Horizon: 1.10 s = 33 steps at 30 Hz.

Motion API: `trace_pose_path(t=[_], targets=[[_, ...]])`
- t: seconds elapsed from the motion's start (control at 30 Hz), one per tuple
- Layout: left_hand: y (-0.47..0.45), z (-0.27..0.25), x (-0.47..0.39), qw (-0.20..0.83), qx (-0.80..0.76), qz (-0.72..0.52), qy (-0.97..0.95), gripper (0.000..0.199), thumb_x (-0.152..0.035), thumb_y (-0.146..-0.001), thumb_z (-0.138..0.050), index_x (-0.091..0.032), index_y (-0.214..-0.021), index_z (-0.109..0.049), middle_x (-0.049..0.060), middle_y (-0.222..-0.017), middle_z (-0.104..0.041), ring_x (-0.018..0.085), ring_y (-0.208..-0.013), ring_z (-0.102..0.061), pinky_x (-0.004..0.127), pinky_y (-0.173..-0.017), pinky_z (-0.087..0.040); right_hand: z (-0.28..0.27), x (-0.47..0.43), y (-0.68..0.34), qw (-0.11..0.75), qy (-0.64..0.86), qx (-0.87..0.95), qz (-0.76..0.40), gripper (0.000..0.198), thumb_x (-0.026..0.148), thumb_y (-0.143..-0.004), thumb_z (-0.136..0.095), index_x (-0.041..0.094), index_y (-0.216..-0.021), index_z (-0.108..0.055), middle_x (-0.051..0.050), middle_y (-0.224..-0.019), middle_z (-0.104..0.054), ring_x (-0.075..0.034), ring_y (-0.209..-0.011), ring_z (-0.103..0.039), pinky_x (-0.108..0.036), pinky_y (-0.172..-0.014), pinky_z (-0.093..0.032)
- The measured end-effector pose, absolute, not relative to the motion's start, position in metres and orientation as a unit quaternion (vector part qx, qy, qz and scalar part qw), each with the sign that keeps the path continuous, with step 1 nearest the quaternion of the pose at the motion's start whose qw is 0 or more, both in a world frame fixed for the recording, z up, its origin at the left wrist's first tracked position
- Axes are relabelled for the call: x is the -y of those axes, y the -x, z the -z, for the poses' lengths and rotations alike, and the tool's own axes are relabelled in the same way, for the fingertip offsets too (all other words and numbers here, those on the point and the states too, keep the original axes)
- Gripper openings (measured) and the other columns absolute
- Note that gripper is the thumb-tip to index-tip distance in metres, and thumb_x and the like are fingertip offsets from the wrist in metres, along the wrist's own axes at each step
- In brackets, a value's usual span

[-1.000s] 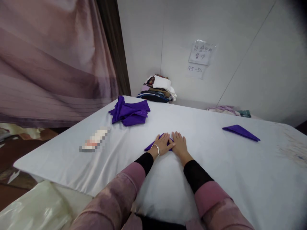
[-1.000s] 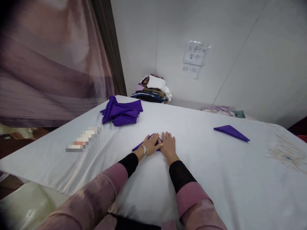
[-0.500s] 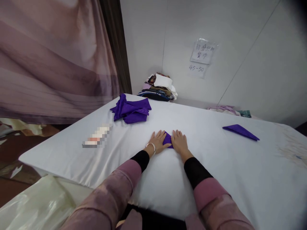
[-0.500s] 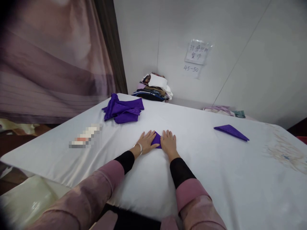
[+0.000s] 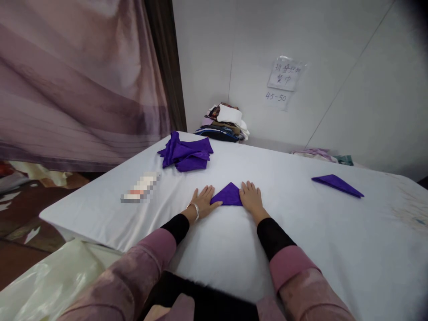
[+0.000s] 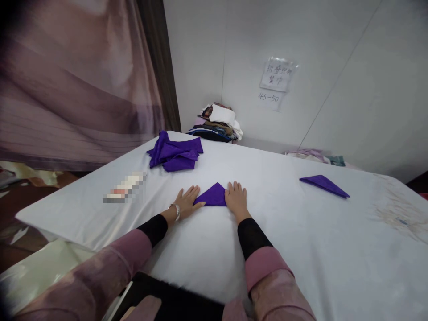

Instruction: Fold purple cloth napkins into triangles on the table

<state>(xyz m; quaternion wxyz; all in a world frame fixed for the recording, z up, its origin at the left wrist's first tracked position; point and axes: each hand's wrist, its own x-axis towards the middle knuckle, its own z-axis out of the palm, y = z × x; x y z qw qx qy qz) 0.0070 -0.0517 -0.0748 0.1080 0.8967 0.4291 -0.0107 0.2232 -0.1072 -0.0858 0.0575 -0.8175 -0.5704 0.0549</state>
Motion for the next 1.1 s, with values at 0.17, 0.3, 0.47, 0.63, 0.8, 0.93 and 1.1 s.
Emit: trace_pose_path(t=[0.17,0.3,0.47,0.63,0.8,0.93,1.1], targets=[[-0.043,0.062,0.055,0.093,-0.401,-0.027,-0.911,0.076,-0.067,-0.082,-0.017,-0.020,-0.142,-0.019,0.006,-0.150,-0.013,0.026,-0.137,-0.008,0.053,-0.108,-0.001,0.085,0.109,-0.223,0.055,0.814,0.576,-0.041,0.053,0.039,-0.093,-0.012,0.021,-0.141,-0.022,-0.007,-0.149,-0.019,-0.022,-0.135,-0.012,-0.044,-0.105,-0.009],[-0.078,0.066,0.056,0.101,-0.319,-0.032,-0.942,0.073,-0.066,-0.083,-0.020,-0.023,-0.141,-0.022,0.005,-0.150,-0.017,0.024,-0.137,-0.009,0.050,-0.109,0.002,0.085,0.110,-0.223,0.050,0.810,0.584,-0.029,0.052,0.038,-0.093,-0.016,0.021,-0.141,-0.023,-0.008,-0.149,-0.020,-0.024,-0.135,-0.013,-0.044,-0.105,-0.011],[-0.085,0.080,0.050,0.115,-0.323,-0.019,-0.939,0.075,-0.067,-0.082,-0.021,-0.021,-0.141,-0.022,0.006,-0.150,-0.018,0.024,-0.137,-0.008,0.049,-0.109,-0.004,0.086,0.109,-0.226,0.054,0.805,0.590,-0.035,0.051,0.039,-0.094,-0.014,0.022,-0.140,-0.026,-0.008,-0.149,-0.020,-0.023,-0.135,-0.014,-0.044,-0.105,-0.011],[-0.082,0.083,0.048,0.110,-0.317,-0.018,-0.942,0.077,-0.067,-0.082,-0.018,-0.019,-0.142,-0.021,0.005,-0.149,-0.018,0.023,-0.138,-0.008,0.050,-0.109,-0.004,0.086,0.116,-0.236,0.048,0.798,0.598,-0.050,0.051,0.042,-0.094,-0.012,0.024,-0.140,-0.026,-0.004,-0.149,-0.018,-0.021,-0.136,-0.012,-0.044,-0.106,-0.010],[-0.083,0.081,0.050,0.113,-0.313,-0.016,-0.943,0.080,-0.069,-0.081,-0.015,-0.018,-0.142,-0.020,0.005,-0.150,-0.016,0.024,-0.137,-0.008,0.052,-0.109,-0.003,0.086,0.132,-0.249,0.038,0.815,0.576,-0.053,0.051,0.040,-0.094,-0.010,0.026,-0.140,-0.024,-0.001,-0.150,-0.016,-0.020,-0.136,-0.011,-0.047,-0.106,-0.009],[-0.083,0.079,0.050,0.105,-0.310,-0.013,-0.945,0.080,-0.069,-0.081,-0.013,-0.018,-0.142,-0.019,0.005,-0.150,-0.016,0.024,-0.138,-0.007,0.052,-0.109,-0.004,0.086,0.143,-0.256,0.018,0.825,0.562,-0.053,0.050,0.038,-0.094,-0.010,0.026,-0.141,-0.021,-0.001,-0.150,-0.014,-0.019,-0.137,-0.009,-0.049,-0.106,-0.010],[-0.084,0.077,0.049,0.098,-0.313,0.002,-0.945,0.079,-0.068,-0.082,-0.013,-0.018,-0.142,-0.020,0.005,-0.150,-0.015,0.025,-0.138,-0.007,0.052,-0.109,-0.004,0.088,0.153,-0.268,0.068,0.824,0.560,-0.062,0.049,0.038,-0.093,-0.020,0.023,-0.139,-0.029,-0.004,-0.149,-0.019,-0.022,-0.136,-0.012,-0.051,-0.107,-0.010]])
